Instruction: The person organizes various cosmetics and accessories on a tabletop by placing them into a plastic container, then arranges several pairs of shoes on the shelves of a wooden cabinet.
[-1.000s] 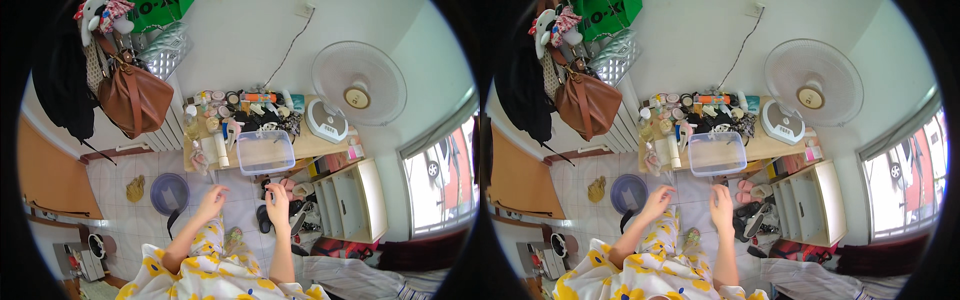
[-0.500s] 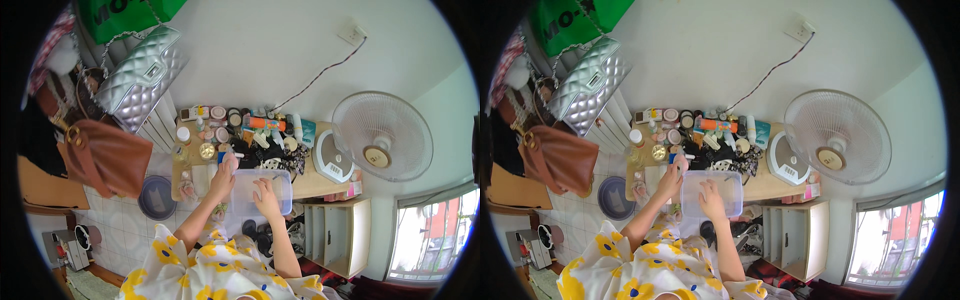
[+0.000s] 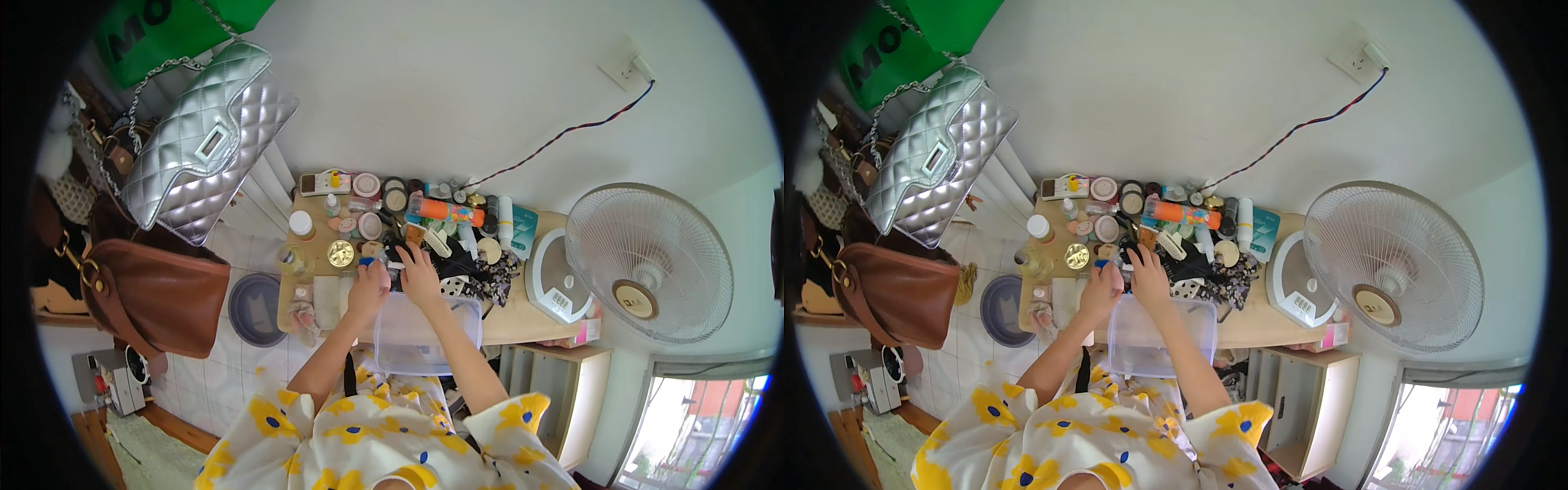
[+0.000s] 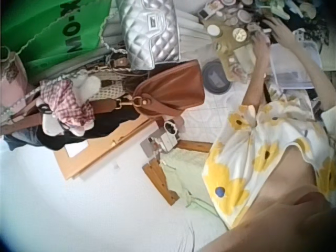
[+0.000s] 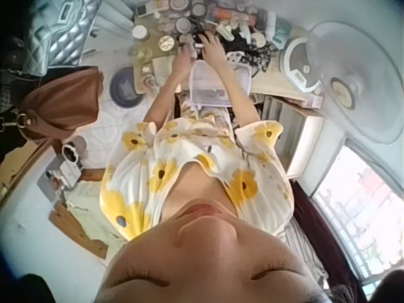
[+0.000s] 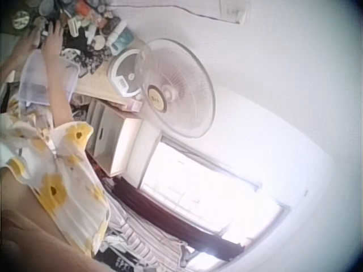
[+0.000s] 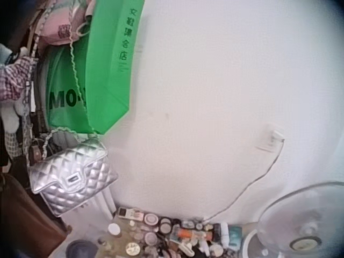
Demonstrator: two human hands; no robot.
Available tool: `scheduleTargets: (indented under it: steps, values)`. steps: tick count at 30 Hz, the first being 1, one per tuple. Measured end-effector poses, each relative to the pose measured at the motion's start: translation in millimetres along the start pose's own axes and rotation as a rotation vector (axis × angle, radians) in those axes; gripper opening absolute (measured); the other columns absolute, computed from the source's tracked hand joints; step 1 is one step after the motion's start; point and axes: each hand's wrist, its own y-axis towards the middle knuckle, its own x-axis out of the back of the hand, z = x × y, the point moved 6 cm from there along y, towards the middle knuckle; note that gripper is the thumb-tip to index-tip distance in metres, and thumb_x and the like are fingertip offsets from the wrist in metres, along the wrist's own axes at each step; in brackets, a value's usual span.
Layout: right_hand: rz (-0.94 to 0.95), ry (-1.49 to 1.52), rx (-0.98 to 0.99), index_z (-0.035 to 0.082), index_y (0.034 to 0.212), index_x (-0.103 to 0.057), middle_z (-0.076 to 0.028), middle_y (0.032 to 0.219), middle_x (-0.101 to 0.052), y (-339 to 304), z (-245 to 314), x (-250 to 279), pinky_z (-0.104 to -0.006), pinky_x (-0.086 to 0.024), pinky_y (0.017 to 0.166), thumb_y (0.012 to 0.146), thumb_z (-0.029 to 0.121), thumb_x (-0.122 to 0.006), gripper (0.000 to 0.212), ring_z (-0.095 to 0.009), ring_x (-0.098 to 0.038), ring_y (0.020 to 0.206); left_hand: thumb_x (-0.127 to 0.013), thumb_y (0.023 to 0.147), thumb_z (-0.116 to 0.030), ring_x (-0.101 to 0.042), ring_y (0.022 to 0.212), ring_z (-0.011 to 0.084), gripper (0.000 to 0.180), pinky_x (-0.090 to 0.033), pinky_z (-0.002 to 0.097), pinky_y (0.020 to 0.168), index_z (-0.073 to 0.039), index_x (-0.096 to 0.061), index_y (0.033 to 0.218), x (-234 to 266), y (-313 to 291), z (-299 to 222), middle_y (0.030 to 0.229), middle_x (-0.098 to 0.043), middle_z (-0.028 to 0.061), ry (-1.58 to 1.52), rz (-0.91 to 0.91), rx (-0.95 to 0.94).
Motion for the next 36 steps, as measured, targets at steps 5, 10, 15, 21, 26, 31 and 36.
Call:
scheduleTargets:
  steps: [5, 10, 15, 21, 26, 31, 36]
  values:
    - [0.089, -0.218, 0.164, 0.01, 0.114, -0.046, -0.012, 0.117, -0.041, 24.7, -18.3, -33.8, -0.0373, -0.039, 0.085, 0.064, 0.001, -0.057, 0.052, -0.028, -0.041, 0.106, -0.063, 0.067, -0.016, -0.051, 0.09, 0.0386, 0.066, -0.046, 0.0416, 0.071, -0.004, -0.03, 0.122, 15.3, -17.7, -12.9, 0.111, -0.04, 0.0204, -0.072, -0.067, 0.056]
    - [0.141, -0.287, 0.198, 0.008, 0.094, -0.048, -0.01, 0.096, -0.045, 25.2, -24.3, -44.2, -0.0358, -0.043, 0.078, 0.066, 0.003, -0.058, 0.03, -0.026, -0.045, 0.094, -0.061, 0.067, -0.012, -0.045, 0.101, 0.0378, 0.063, -0.043, 0.0407, 0.077, -0.003, -0.031, 0.122, 33.4, -43.1, -15.7, 0.113, -0.04, 0.019, -0.045, -0.282, 0.008]
    - [0.016, 0.174, 0.065, 0.006, 0.088, -0.046, -0.012, 0.089, -0.045, 20.0, -32.6, -10.4, -0.0377, -0.042, 0.076, 0.067, -0.003, -0.053, 0.024, -0.031, -0.047, 0.09, -0.062, 0.067, -0.006, -0.042, 0.105, 0.0362, 0.063, -0.04, 0.0386, 0.084, -0.006, -0.033, 0.122, 51.6, -61.4, -35.9, 0.117, -0.037, 0.0183, -0.202, -0.447, -0.121]
    - [-0.228, 0.636, -0.031, 0.002, 0.081, -0.051, -0.014, 0.081, -0.051, -29.4, -33.5, 73.0, -0.0336, -0.042, 0.071, 0.064, -0.005, -0.054, 0.019, -0.031, -0.053, 0.079, -0.063, 0.06, -0.003, -0.044, 0.104, 0.0353, 0.062, -0.039, 0.037, 0.086, -0.006, -0.04, 0.118, 68.3, -90.4, -74.0, 0.117, -0.037, 0.018, -0.271, -0.496, -0.203]
    - [-0.051, 0.655, -0.046, 0.002, 0.081, -0.052, -0.013, 0.081, -0.051, -112.2, -43.3, 79.9, -0.0332, -0.043, 0.068, 0.063, -0.006, -0.052, 0.02, -0.029, -0.053, 0.077, -0.064, 0.056, -0.013, -0.046, 0.098, 0.0337, 0.057, -0.043, 0.0368, 0.079, -0.012, -0.049, 0.111, 22.3, -110.1, -106.8, 0.11, -0.041, 0.0165, -0.104, -0.082, -0.462]
    - [0.231, 0.557, 0.033, 0.002, 0.081, -0.053, -0.013, 0.08, -0.052, -158.5, -60.4, 46.3, -0.0331, -0.043, 0.066, 0.064, -0.004, -0.052, 0.018, -0.03, -0.053, 0.076, -0.06, 0.056, -0.011, -0.044, 0.097, 0.0343, 0.053, -0.042, 0.0414, 0.077, -0.016, -0.05, 0.108, -19.1, -119.3, -117.9, 0.107, -0.042, 0.0152, 0.023, 0.155, -0.485]
    - [0.338, 0.469, 0.086, 0.003, 0.083, -0.053, -0.013, 0.082, -0.055, -166.4, -64.8, 26.0, -0.036, -0.044, 0.068, 0.066, 0.001, -0.052, 0.018, -0.031, -0.054, 0.077, -0.059, 0.059, -0.009, -0.042, 0.101, 0.0352, 0.052, -0.041, 0.0421, 0.079, -0.016, -0.05, 0.11, -37.0, -123.5, -110.1, 0.112, -0.042, 0.0155, 0.063, 0.213, -0.51]
